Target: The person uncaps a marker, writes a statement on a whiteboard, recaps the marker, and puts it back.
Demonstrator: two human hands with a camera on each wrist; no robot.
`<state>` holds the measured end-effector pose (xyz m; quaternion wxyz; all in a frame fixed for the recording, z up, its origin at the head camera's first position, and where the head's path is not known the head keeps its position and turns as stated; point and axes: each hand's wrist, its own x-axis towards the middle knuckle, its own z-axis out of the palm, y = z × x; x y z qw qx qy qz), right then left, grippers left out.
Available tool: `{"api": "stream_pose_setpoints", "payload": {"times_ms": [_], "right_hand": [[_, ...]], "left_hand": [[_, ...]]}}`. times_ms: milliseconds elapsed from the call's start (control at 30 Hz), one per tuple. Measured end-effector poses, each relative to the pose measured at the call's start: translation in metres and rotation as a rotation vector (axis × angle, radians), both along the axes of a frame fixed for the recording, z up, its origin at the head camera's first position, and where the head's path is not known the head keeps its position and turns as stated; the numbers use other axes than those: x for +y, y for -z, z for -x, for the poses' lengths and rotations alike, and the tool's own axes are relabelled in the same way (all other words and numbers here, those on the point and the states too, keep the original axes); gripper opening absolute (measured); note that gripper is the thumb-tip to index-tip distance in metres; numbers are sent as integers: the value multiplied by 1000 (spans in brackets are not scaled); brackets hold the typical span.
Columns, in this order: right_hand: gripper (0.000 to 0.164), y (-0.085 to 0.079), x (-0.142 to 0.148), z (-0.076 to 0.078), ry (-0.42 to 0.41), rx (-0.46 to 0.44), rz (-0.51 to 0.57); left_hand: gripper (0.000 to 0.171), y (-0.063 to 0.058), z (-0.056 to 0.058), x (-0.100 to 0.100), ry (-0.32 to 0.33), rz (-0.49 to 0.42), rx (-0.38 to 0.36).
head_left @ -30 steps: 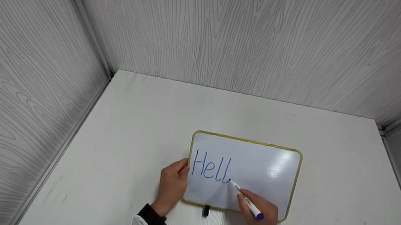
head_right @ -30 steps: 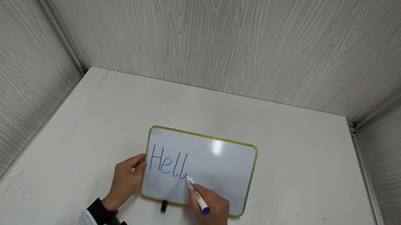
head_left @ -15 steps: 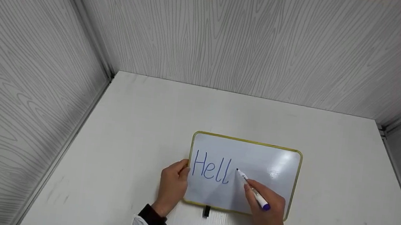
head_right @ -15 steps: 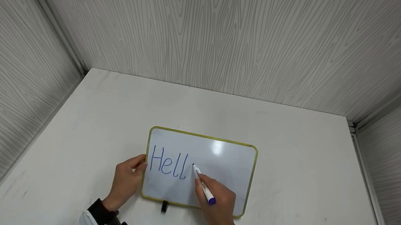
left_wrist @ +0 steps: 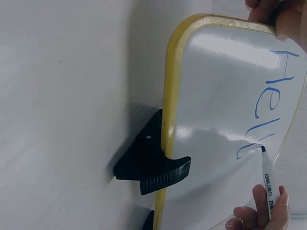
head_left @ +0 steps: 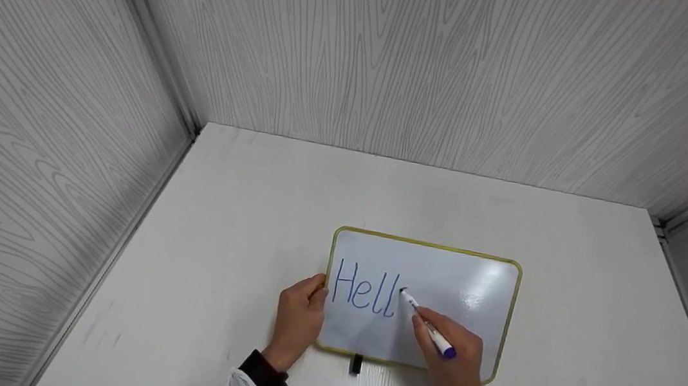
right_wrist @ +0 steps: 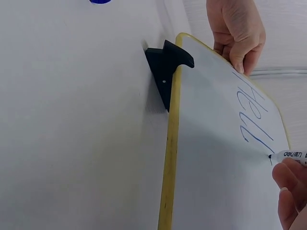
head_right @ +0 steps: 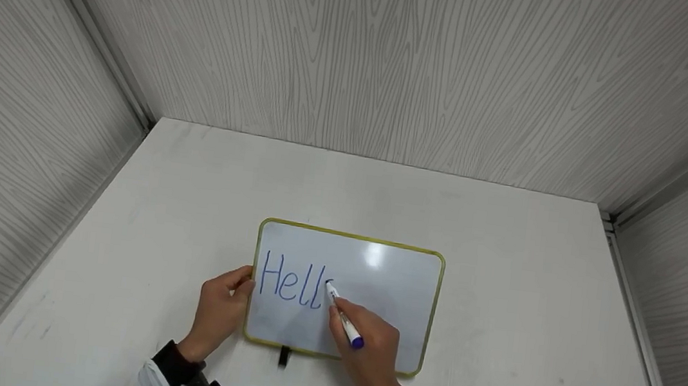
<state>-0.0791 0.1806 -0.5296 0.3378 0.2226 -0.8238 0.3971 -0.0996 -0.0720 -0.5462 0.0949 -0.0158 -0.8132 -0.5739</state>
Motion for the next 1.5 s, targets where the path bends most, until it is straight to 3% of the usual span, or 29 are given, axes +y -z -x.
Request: {"api": "stream_pose_setpoints", "payload": {"times_ms": [433, 667, 867, 1200, 1500], "right_hand": [[27, 13, 3, -13, -48, 23, 4], [23, 13, 10, -16, -5, 14, -16], [25, 11, 14, -14, -1, 36, 3], [24, 4, 13, -9, 34, -18, 12], [31, 3, 9, 0, -3, 52, 38]], "left_hand": [[23, -2, -1, 1, -6, -22, -16], [23, -1, 2, 1, -12, -24, -19], [22, -1, 2, 1, -14, -1, -4], [22, 0, 1, 2, -6, -11, -14], [24, 2, 0, 1, -15, 3, -3]]}}
